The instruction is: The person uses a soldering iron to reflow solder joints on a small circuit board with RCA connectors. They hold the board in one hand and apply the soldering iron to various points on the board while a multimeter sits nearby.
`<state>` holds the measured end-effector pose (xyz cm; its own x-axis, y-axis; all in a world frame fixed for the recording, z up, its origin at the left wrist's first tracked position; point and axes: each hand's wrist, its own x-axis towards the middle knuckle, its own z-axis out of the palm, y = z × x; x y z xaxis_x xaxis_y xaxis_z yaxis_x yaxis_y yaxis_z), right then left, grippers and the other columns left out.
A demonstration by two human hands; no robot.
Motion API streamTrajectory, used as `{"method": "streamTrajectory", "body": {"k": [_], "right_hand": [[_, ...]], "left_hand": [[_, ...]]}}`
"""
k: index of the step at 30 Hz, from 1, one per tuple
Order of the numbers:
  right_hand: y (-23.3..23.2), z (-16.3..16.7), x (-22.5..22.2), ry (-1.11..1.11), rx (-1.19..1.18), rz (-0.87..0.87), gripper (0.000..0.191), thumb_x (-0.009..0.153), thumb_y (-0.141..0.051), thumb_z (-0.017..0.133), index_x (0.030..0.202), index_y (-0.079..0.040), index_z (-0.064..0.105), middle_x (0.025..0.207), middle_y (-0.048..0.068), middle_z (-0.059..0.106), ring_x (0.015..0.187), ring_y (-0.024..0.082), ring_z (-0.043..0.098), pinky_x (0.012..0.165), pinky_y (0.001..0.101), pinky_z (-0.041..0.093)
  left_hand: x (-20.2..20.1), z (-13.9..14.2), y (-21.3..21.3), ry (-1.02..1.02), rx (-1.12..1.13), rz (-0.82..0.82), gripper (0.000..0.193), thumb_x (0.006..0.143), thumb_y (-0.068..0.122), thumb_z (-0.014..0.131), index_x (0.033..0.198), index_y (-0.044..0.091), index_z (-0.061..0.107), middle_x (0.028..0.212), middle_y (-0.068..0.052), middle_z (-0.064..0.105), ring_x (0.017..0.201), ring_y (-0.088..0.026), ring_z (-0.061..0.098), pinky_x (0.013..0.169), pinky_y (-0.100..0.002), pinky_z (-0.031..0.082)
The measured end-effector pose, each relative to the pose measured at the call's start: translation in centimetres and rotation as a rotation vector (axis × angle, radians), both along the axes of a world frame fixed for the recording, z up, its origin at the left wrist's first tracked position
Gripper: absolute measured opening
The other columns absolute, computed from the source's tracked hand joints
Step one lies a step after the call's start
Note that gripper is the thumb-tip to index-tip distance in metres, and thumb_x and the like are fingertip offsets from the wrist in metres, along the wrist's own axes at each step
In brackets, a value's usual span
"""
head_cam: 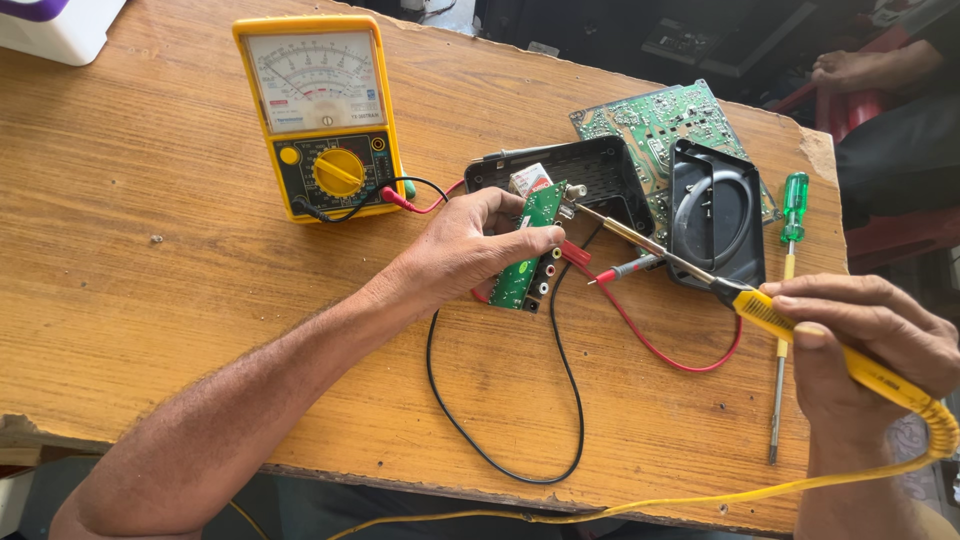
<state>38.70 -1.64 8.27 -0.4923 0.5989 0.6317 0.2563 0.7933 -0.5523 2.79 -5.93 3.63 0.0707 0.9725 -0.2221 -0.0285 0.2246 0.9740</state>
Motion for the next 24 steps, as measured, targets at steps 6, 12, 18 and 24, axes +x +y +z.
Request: {"method": "streamTrajectory", "body": {"k": [6,12,18,24], "right_hand": [[-0.4,0.3,-0.9,-0.020,0.049,-0.022,0.027,0.112,-0.024,0.076,0.100,0.001,0.074,0.101,0.017,0.075,0.089,0.017,0.077,0.081,0.0220,0.063],[-0.6,0.2,-0.7,-0.037,0.047,-0.037,0.026,0.112,-0.024,0.077,0.101,-0.001,0.074,0.102,0.016,0.076,0.091,0.018,0.077,0.083,0.0224,0.063],[-0.8,0.0,-0.9,-0.076,0.072,-0.057,0.027,0.112,-0.027,0.078,0.101,-0.001,0.075,0.103,0.013,0.076,0.094,0.017,0.077,0.086,0.0228,0.063],[-1.4,0.4,-1.6,-0.129,0.145,-0.053,0.023,0.106,-0.023,0.078,0.098,-0.002,0.075,0.102,0.012,0.076,0.094,0.017,0.078,0.089,0.0259,0.064]], "left_hand": [[0.1,0.3,-0.1,0.017,-0.016,0.026,0.076,0.072,0.054,0.079,0.120,-0.003,0.060,0.090,-0.010,0.074,0.070,-0.010,0.073,0.044,-0.023,0.057],[0.3,0.2,0.0,0.072,-0.049,0.052,0.077,0.071,0.054,0.080,0.119,-0.002,0.060,0.089,-0.012,0.075,0.070,-0.012,0.073,0.046,-0.027,0.057],[0.3,-0.4,0.2,0.050,-0.019,0.054,0.076,0.070,0.053,0.082,0.116,-0.004,0.060,0.091,-0.013,0.075,0.076,-0.013,0.074,0.052,-0.027,0.061],[0.4,-0.5,0.2,-0.001,-0.023,0.072,0.074,0.072,0.051,0.083,0.113,-0.006,0.060,0.088,-0.013,0.075,0.072,-0.012,0.074,0.053,-0.026,0.062]]}}
